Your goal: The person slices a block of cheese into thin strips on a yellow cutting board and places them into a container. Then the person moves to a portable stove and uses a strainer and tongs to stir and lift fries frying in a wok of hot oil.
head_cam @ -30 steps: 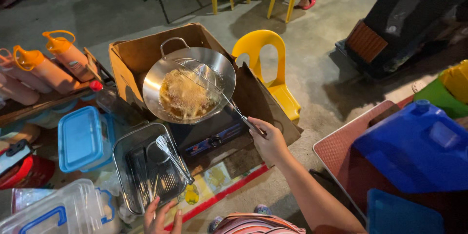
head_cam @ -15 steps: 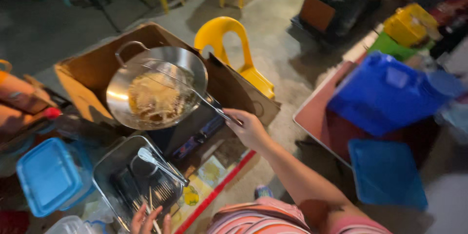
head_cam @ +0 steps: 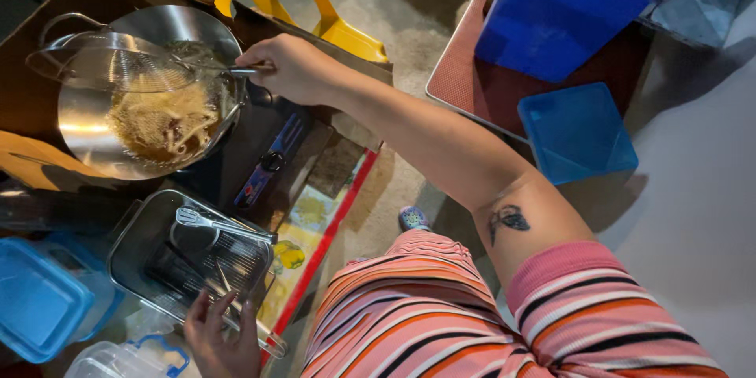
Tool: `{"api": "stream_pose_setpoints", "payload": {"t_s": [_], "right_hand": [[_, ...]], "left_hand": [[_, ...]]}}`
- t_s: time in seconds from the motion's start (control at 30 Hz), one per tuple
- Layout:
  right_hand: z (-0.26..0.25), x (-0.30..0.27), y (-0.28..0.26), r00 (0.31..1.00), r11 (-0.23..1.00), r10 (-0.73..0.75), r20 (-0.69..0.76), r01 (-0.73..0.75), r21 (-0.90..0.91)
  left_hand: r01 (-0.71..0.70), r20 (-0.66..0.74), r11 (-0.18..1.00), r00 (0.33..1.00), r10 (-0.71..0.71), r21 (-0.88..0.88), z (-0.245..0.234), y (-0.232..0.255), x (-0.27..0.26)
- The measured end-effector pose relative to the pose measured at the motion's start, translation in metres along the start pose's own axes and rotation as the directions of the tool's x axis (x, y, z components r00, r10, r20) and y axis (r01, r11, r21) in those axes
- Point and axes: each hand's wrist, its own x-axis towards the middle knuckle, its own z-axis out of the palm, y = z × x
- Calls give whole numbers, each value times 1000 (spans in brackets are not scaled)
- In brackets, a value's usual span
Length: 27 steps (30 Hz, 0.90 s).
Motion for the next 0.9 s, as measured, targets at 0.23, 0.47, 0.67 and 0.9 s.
{"api": "stream_pose_setpoints", "payload": {"t_s": [0.23, 0.47, 0.67, 0.9], "right_hand": [[-1, -2, -6, 998, 999, -45, -43, 44, -27], [1, 2, -3, 998, 999, 54, 10, -54, 1], [-4, 14, 8, 997, 997, -74, 16, 73, 31], [-44, 3, 32, 997, 990, -21, 79, 10, 142]], "left_hand": [[-28, 8, 1000, 1000, 28, 3, -2, 6, -5], [-3, -42, 1000, 999, 3, 2, -7, 26, -16], [133, -26, 991, 991, -134, -31, -8, 38, -22], [153, -157, 988, 975, -155, -24, -15, 60, -24]]}}
